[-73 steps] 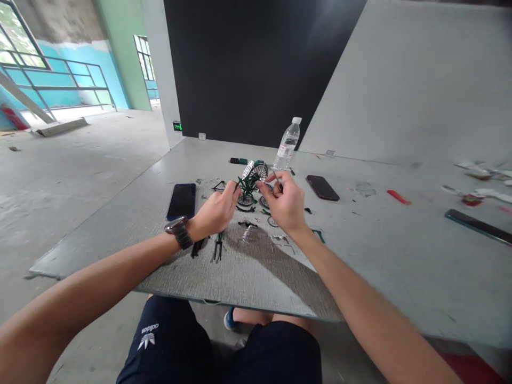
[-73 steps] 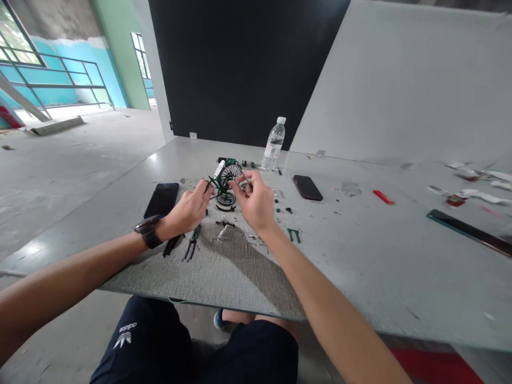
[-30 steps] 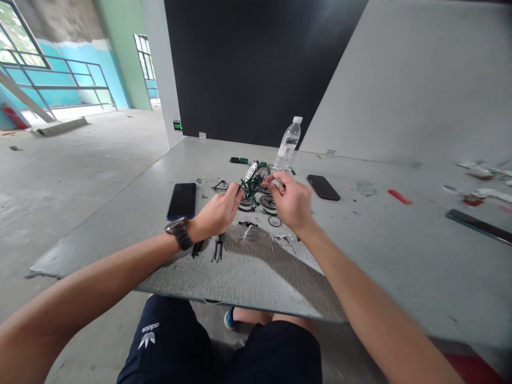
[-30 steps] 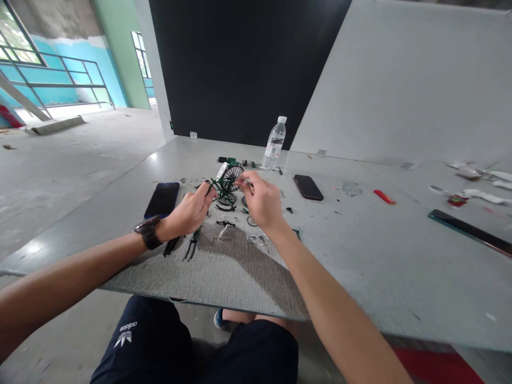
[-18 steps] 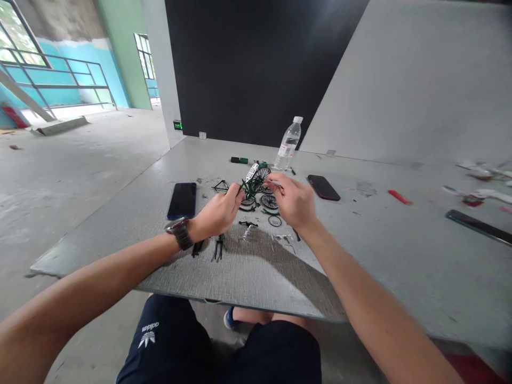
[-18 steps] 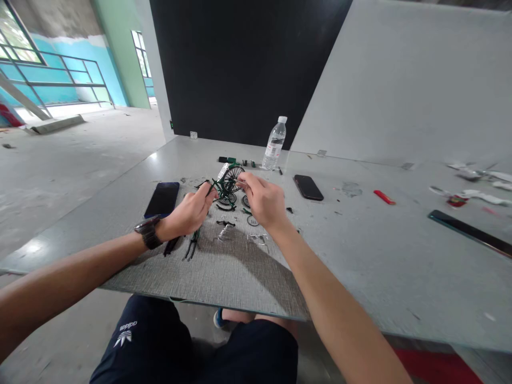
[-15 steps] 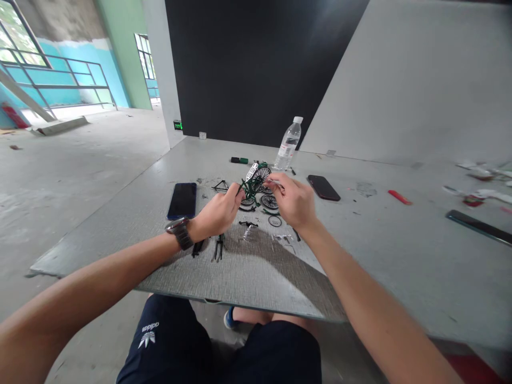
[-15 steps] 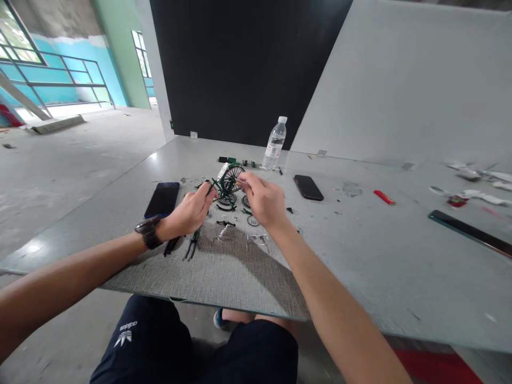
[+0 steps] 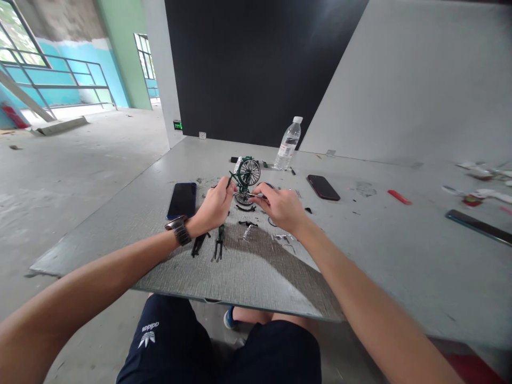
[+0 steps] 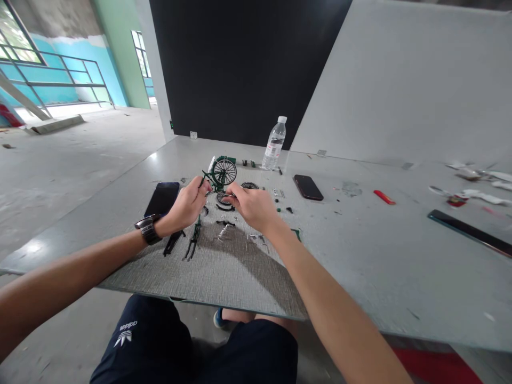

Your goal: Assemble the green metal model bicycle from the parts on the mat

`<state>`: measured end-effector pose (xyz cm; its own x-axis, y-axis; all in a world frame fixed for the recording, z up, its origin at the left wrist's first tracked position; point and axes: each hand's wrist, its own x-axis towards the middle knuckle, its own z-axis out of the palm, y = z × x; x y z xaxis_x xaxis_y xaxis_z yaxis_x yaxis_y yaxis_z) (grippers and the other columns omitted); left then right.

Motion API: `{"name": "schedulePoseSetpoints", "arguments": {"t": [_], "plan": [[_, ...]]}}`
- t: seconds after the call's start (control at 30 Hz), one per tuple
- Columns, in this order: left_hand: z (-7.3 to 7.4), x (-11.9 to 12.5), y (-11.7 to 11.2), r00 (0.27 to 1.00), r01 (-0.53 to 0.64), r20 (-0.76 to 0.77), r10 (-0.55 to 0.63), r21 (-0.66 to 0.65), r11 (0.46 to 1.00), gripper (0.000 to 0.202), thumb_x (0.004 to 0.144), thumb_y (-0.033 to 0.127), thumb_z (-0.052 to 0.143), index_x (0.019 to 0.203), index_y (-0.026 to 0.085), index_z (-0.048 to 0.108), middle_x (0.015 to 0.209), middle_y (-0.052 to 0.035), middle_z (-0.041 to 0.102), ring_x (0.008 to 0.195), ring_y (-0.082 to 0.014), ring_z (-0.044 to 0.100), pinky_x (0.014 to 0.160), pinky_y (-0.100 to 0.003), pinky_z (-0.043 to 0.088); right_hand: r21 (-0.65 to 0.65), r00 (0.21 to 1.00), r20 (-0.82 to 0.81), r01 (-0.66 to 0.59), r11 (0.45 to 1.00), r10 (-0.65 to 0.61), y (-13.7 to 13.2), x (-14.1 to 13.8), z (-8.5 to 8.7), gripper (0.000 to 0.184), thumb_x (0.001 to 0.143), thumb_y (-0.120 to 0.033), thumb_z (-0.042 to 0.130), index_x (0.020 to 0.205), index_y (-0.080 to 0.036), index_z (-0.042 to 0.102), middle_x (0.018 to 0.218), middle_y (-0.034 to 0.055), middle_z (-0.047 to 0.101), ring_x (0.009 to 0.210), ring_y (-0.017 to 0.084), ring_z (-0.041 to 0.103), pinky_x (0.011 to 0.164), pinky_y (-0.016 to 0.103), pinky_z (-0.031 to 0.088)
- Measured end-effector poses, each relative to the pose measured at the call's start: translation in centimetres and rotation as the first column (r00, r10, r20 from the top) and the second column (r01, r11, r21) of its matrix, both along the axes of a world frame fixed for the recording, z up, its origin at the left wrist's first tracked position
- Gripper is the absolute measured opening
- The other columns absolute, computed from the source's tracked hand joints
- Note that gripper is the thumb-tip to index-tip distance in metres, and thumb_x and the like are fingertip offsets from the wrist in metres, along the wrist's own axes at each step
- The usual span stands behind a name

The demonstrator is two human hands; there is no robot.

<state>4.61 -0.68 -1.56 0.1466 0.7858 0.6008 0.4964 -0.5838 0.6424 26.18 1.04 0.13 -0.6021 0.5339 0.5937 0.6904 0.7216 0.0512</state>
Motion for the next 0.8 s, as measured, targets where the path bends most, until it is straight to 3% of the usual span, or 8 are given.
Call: {"name": "schedulePoseSetpoints", "arguments": {"t": [0.63,0.8], "plan": [[0.19,0.05,-0.47,0.999,0.037,-0.022,-0.038,-0.031,0.999,0.018,0.104,0.027,0.036,0.092,0.022,0.047,0.060,0.0058,0.045,0.050,-0.0113,0.039,0.054,-0.030,0.029,-0.055,0.997,-0.075,-0.031,0.998,0.027,-0.39,-0.30,-0.57,0.037,0.106,-0.050,0.043,0.093,-0.021,0.061,0.058,-0.0011,0.062,0.051,0.014,0.055,0.050,0.026,0.031],[0.14,0.11,-0.55,0.999,0.033,-0.031,-0.035,-0.063,0.997,0.019,0.105,0.030,0.036,0.092,0.022,0.047,0.058,0.0063,0.043,0.051,-0.0119,0.040,0.056,-0.031,0.030,-0.070,0.996,-0.088,-0.033,0.997,0.027,-0.50,-0.50,-0.73,0.039,0.104,-0.053,0.044,0.091,-0.020,0.060,0.057,-0.0020,0.060,0.047,0.012,0.048,0.051,0.027,0.031]]}}
